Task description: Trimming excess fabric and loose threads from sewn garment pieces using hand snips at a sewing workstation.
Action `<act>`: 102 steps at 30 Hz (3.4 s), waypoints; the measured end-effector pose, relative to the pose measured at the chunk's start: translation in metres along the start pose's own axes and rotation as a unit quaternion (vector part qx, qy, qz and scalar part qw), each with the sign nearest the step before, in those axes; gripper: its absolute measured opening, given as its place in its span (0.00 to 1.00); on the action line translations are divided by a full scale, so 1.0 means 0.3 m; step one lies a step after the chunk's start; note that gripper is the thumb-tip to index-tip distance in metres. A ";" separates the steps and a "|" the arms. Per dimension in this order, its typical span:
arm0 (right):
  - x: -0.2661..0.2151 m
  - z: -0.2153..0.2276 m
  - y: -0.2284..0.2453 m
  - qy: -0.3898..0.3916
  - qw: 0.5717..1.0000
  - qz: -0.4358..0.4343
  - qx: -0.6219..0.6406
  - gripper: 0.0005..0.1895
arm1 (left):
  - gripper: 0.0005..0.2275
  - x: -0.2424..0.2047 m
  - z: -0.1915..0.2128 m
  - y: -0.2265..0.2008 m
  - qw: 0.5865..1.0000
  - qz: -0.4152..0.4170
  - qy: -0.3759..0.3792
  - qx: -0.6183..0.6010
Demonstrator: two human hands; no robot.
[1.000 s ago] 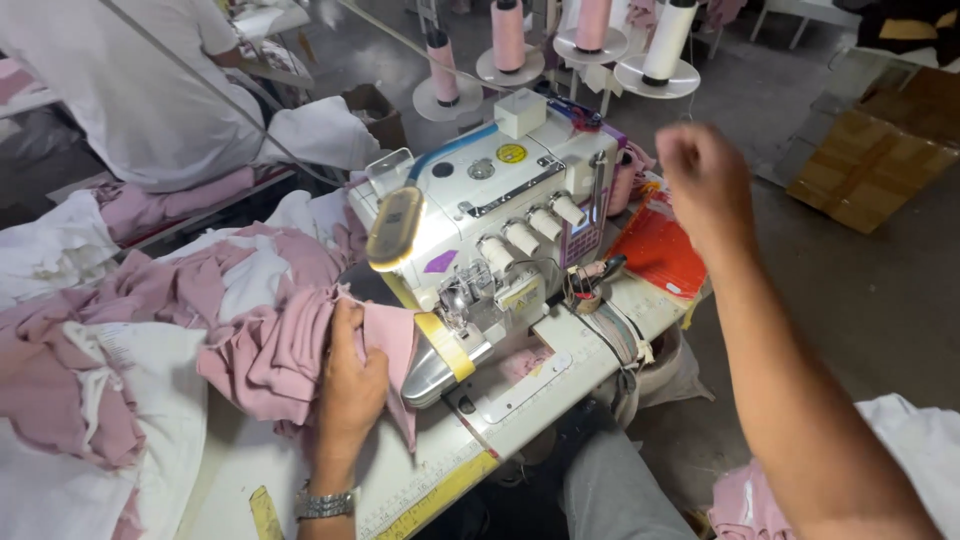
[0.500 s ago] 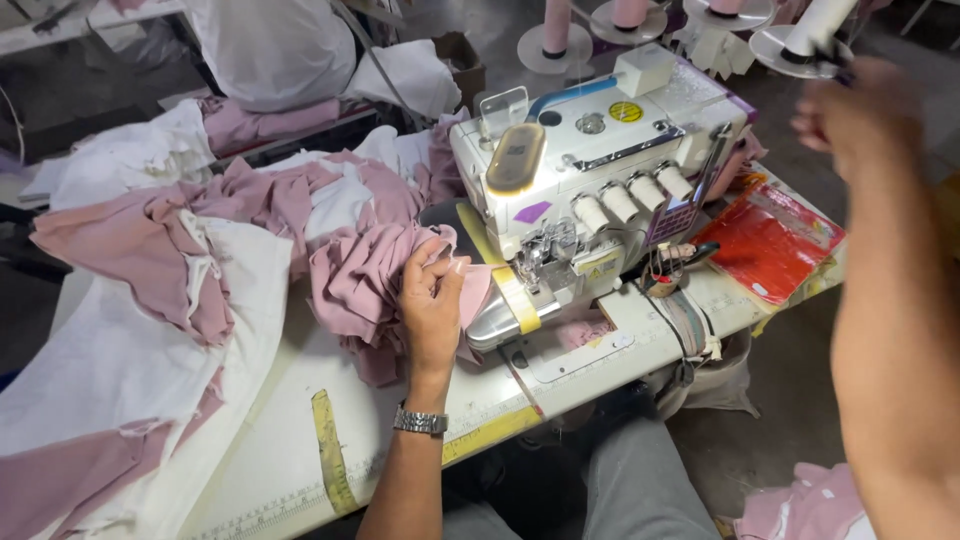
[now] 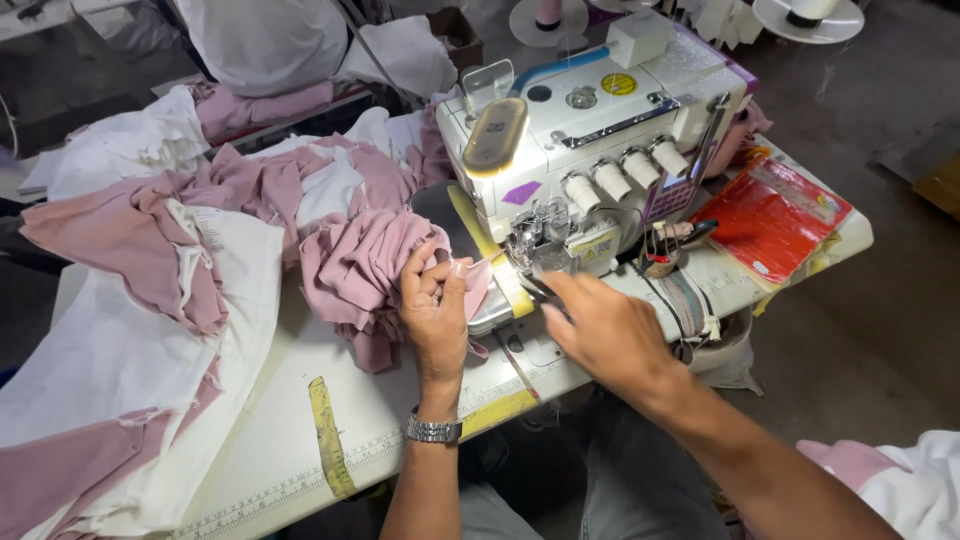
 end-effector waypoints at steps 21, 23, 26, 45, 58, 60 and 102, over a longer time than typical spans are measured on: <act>-0.298 -0.216 -0.075 0.064 0.980 0.047 0.183 0.12 | 0.21 -0.420 0.280 -0.034 0.953 0.266 0.125 -0.071; -0.365 -0.288 0.023 0.098 0.973 0.083 0.194 0.13 | 0.26 -0.522 0.331 0.030 0.944 0.298 0.121 -0.071; -0.413 -0.369 0.133 0.120 0.960 0.153 0.201 0.13 | 0.32 -0.596 0.343 0.048 0.926 0.341 0.128 -0.102; -0.397 -0.280 0.272 0.037 0.935 0.234 0.262 0.07 | 0.12 -0.541 0.270 -0.048 0.956 0.116 0.162 0.214; -0.325 -0.473 0.209 0.102 0.970 0.179 0.126 0.14 | 0.11 -0.588 0.378 -0.111 0.968 0.010 0.126 0.218; -0.313 -0.426 0.251 0.048 0.965 0.197 0.165 0.12 | 0.09 -0.604 0.356 -0.104 0.971 0.014 0.150 0.184; -0.183 -0.358 0.188 0.071 0.982 0.163 0.065 0.07 | 0.13 -0.493 0.344 -0.134 0.965 -0.072 0.114 0.223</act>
Point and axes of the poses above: each hand's wrist, its own x-axis towards the middle knuckle, its own z-axis out of the back of the hand, y = z × x, the point moved 10 cm from there along x, towards the middle knuckle, and after that the axes turned 2 degrees about -y, right-handed, at the moved point
